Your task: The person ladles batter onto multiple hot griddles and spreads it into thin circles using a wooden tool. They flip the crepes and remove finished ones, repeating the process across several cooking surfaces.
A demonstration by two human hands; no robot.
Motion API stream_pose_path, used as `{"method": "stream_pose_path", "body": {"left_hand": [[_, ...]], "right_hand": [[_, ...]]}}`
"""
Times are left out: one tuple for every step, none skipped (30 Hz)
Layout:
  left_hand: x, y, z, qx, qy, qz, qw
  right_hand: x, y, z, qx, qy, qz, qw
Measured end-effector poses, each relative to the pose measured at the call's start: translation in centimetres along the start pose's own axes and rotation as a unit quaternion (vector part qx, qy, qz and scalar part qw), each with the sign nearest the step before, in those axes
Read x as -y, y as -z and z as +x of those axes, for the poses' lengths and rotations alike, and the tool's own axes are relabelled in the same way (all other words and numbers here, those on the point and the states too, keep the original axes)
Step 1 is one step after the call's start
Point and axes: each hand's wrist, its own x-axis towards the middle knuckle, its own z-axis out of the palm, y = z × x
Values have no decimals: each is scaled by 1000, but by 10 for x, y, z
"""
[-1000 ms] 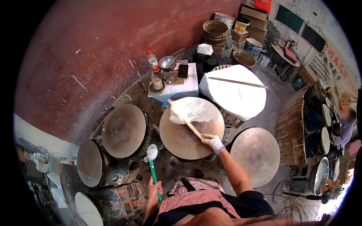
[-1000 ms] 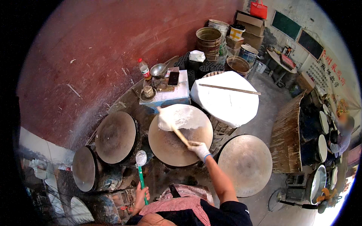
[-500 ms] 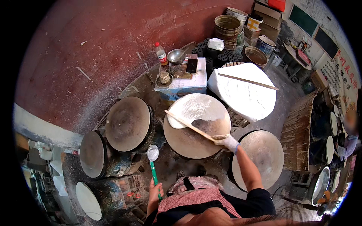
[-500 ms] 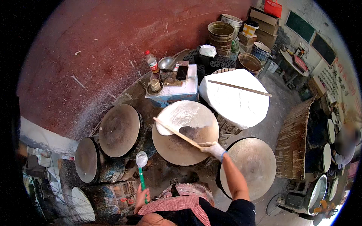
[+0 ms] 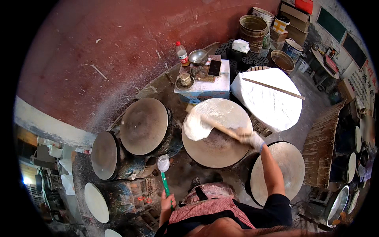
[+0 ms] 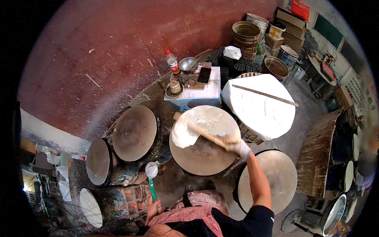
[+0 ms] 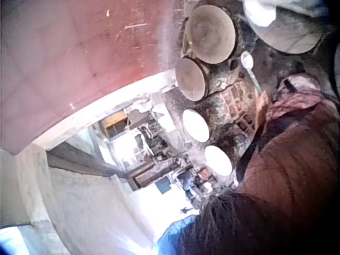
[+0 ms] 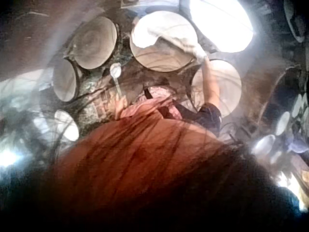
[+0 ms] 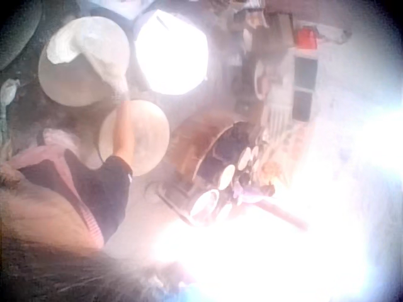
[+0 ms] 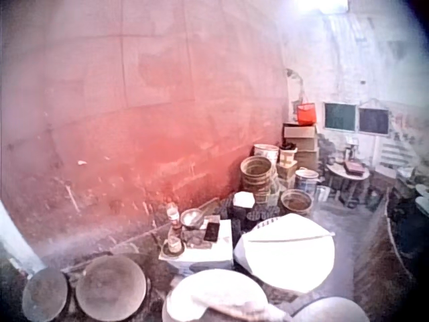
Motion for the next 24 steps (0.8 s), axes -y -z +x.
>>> {"method": "stream_pose_path", "body": {"left_hand": [[1, -1, -1, -9, 6, 2, 1000], [5, -1, 0, -12, 7, -3, 1000], [9, 3, 1, -20, 6, -8, 1000], [8, 8, -1, -29, 6, -9, 1000], [7, 8, -2, -26, 1, -4, 1000], [5, 8, -3, -23, -3, 0, 1000], [8, 8, -4, -24, -9, -5, 1000], [11, 10, -2, -21, -2, -19, 1000], [13, 12, -2, -20, 2, -38, 999], [12, 13, 0, -15, 5, -49, 999], [14, 14, 3, -11, -8, -45, 999], [19, 18, 6, -7, -20, -41, 999], [24, 22, 7, -4, -31, -34, 999], [29, 27, 3, -25, -22, -43, 999], [32, 29, 4, -35, -10, -50, 998], [32, 31, 5, -50, -1, -57, 997], [34, 33, 5, -51, -3, -53, 997], [34, 35, 2, -55, -3, -46, 997], [36, 38, 2, -54, -5, -45, 998], [35, 40, 1, -46, -7, -40, 998], [32, 38, 5, -30, -6, -36, 999], [32, 35, 7, -15, -6, -34, 999], [36, 34, 2, -28, -10, -45, 999], [36, 31, -2, -34, -14, -54, 998]], "right_hand": [[6, 5, 22, -41, -43, 0, 998], [8, 8, 42, -79, -86, 0, 993], [16, 4, 49, -38, -107, -37, 993], [23, -4, 51, 2, -129, -68, 989], [1, -1, 56, 46, -62, -81, 994], [-24, -3, 58, 88, 3, -82, 993], [-31, -4, 45, 120, -11, -103, 987], [-33, -2, 28, 146, -27, -124, 981], [-38, 3, 15, 164, -63, -124, 977], [-41, 11, 8, 175, -96, -119, 973], [-39, 19, 15, 198, -147, 141, 959], [-36, 25, 25, 168, -94, 147, 970], [-24, 25, 34, 140, -39, 150, 978], [2, 14, 43, 59, 111, -102, 987], [12, 13, 58, 34, 76, -126, 989], [20, 9, 75, 12, 42, -147, 988], [44, -2, 76, 40, -33, -155, 987], [60, -12, 69, 70, -110, -159, 979], [51, -10, 69, 96, -63, -214, 970], [30, -1, 67, 132, -106, -190, 967], [-24, 23, 70, 179, -26, -151, 972], [-88, 57, 73, 214, -12, -210, 954], [-88, 67, 58, 240, -24, -172, 955], [-60, 62, 42, 224, -61, -139, 963]]}}
